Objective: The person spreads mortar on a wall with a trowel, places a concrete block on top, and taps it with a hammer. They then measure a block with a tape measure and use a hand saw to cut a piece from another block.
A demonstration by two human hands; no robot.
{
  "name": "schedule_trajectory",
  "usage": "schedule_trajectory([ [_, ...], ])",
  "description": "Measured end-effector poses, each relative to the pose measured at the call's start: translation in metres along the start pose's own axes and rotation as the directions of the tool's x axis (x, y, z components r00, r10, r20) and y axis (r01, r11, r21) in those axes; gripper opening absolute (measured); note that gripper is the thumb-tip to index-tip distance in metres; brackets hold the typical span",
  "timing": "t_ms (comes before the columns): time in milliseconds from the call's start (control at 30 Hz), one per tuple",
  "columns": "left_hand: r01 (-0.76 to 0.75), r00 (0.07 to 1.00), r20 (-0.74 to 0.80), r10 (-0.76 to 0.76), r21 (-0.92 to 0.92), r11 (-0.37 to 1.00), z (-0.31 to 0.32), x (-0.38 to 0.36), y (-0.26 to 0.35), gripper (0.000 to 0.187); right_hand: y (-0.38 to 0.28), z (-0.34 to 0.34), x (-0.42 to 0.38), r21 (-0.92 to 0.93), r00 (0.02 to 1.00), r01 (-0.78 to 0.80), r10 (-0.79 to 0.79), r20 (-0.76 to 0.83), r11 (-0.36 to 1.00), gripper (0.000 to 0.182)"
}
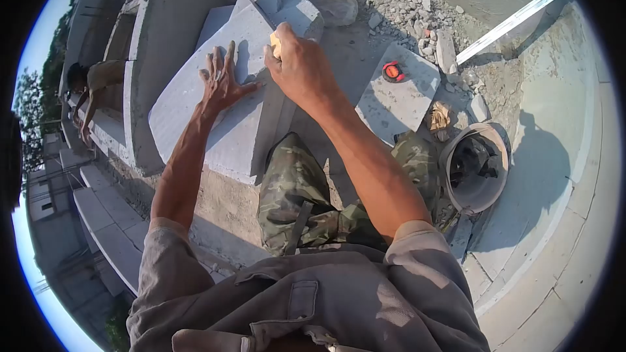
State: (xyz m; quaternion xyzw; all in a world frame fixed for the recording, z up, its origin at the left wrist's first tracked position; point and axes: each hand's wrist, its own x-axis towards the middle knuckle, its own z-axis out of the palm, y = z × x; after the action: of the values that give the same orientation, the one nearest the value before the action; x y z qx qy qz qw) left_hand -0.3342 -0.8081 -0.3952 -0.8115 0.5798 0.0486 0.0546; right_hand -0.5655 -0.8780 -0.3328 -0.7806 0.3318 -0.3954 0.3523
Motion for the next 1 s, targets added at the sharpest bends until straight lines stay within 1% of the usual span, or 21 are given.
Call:
schedule_trajectory([
  [67,-0.015,0.990,-0.143,0.009,-0.038,0.999,0.009,0.000,0.011,0.117,0.007,-0.014,-0.033,0.002,0.998,-0.064,0.064,-0.006,0.998,0.021],
  [100,-0.051,0.990,-0.132,0.049,-0.014,0.999,0.008,0.004,0.014,0.117,0.003,-0.031,-0.064,0.001,0.995,-0.100,0.100,-0.013,0.995,0.022],
  [133,-0.022,0.995,-0.093,0.024,0.017,1.000,0.008,0.000,0.013,0.117,-0.004,-0.052,-0.107,0.005,0.990,-0.138,0.138,-0.010,0.990,0.023],
  [167,0.008,0.998,-0.064,-0.005,0.043,0.999,0.007,0.000,0.013,0.118,-0.006,-0.074,-0.139,0.007,0.995,-0.083,0.084,-0.062,0.996,0.023],
  [267,-0.013,0.996,-0.084,0.018,0.056,0.998,0.007,0.017,0.014,0.114,-0.007,-0.087,-0.145,0.106,0.990,-0.108,0.116,-0.074,0.988,0.022],
  [300,-0.007,0.996,-0.087,0.011,0.042,0.999,0.012,0.004,0.011,0.114,-0.005,-0.073,-0.116,0.103,0.978,-0.207,0.207,0.016,0.973,0.021],
  [333,-0.025,0.992,-0.125,0.030,0.039,0.999,0.014,0.000,0.011,0.114,0.004,-0.052,-0.078,0.099,0.982,-0.188,0.184,0.047,0.977,0.022],
  [367,-0.022,0.991,-0.128,0.026,0.036,0.999,0.014,0.002,0.013,0.114,0.012,-0.030,-0.040,0.042,0.989,-0.144,0.143,0.029,0.989,0.023],
  [433,-0.014,0.994,-0.106,0.016,0.021,1.000,0.012,0.000,0.011,0.113,0.031,-0.002,0.002,0.042,0.992,-0.038,0.042,-0.115,0.998,0.023],
  [467,-0.037,0.992,-0.123,0.038,0.016,0.999,0.013,-0.002,0.008,0.112,0.025,-0.008,-0.020,0.060,0.991,-0.067,0.074,-0.114,0.996,0.023],
  [533,-0.025,0.995,-0.097,0.030,0.052,0.998,0.011,-0.006,0.008,0.113,0.012,-0.047,-0.086,0.095,0.985,-0.172,0.174,-0.012,0.980,0.024],
  [567,-0.006,0.996,-0.093,0.013,0.077,0.997,0.012,-0.002,0.010,0.114,0.006,-0.068,-0.126,0.111,0.979,-0.174,0.183,-0.086,0.979,0.023],
  [633,0.019,0.996,-0.091,-0.010,0.094,0.995,0.013,0.004,0.010,0.116,-0.002,-0.100,-0.175,0.208,0.969,-0.176,0.206,-0.135,0.962,0.022],
  [667,0.013,0.994,-0.110,-0.002,0.098,0.995,0.013,0.012,0.011,0.116,0.005,-0.096,-0.157,0.205,0.971,-0.166,0.196,-0.139,0.965,0.022],
  [733,0.009,0.998,-0.066,-0.001,0.125,0.992,0.014,-0.010,0.006,0.115,0.004,-0.074,-0.107,0.102,0.974,-0.226,0.225,0.022,0.969,0.021],
  [767,0.011,0.996,-0.086,-0.002,0.104,0.995,0.011,-0.005,0.011,0.115,0.020,-0.048,-0.064,0.064,0.989,-0.145,0.144,0.032,0.987,0.022],
  [833,0.019,0.994,-0.109,-0.010,0.085,0.996,0.011,0.006,0.017,0.114,0.040,-0.013,-0.008,0.030,0.986,0.031,-0.026,-0.164,0.999,0.023],
  [867,0.003,0.993,-0.119,0.006,0.078,0.997,0.013,0.005,0.015,0.113,0.035,-0.016,-0.024,0.043,0.988,0.018,-0.011,-0.153,0.999,0.023],
  [933,-0.013,0.992,-0.120,0.024,0.096,0.995,0.014,-0.002,0.011,0.113,0.018,-0.041,-0.074,0.044,0.994,-0.106,0.107,-0.023,0.993,0.022],
  [967,-0.010,0.993,-0.118,0.019,0.082,0.997,0.013,-0.003,0.015,0.113,0.012,-0.063,-0.117,0.070,0.976,-0.214,0.216,-0.011,0.974,0.020],
  [1000,0.003,0.995,-0.096,0.007,0.104,0.995,0.008,-0.005,0.017,0.113,0.009,-0.089,-0.156,0.109,0.986,-0.150,0.156,-0.053,0.983,0.021],
])
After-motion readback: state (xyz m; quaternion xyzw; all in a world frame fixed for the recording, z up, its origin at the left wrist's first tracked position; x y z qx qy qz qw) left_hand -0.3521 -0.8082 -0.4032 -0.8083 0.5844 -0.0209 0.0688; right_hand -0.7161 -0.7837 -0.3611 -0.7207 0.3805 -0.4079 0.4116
